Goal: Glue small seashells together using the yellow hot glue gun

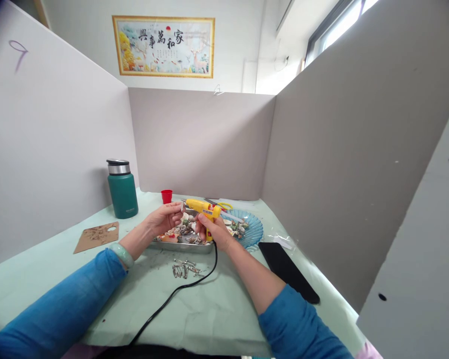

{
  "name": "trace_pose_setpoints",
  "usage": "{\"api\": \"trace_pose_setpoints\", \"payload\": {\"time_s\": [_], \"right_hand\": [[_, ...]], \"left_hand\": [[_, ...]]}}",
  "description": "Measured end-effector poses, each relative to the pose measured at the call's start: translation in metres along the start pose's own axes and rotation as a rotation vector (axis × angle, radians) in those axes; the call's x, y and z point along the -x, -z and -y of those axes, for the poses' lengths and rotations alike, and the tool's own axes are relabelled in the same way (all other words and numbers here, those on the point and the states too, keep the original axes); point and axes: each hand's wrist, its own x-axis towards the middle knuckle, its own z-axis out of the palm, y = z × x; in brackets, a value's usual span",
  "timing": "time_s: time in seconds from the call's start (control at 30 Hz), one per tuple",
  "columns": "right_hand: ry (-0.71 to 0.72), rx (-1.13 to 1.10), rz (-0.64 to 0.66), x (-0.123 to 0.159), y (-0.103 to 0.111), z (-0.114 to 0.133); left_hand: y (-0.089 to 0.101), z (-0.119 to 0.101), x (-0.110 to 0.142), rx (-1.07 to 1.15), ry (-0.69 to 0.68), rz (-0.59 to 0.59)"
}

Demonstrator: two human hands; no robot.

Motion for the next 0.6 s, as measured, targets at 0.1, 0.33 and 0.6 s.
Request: {"api": "trace_pose_setpoints", "payload": {"time_s": [0.1,0.33,0.6], "right_hand": [[0.001,-0.009,0.002,0.0008,-0.0007,0.0012],[0.006,-0.012,0.0,0.0005,-0.0007,0.0005],[-0.015,-0.001,-0.002,-0.0005,-0.0003,-0.0017]], "left_hand": [[0.0001,0.0003,-0.0002,-0.009,-0.003,-0.006],[-0.0035,-0.0005,-0.0005,-0.049,-0.053,-0.063],[-0.0082,0.0,0.0005,-0.12,-0.092,-0.105]]}}
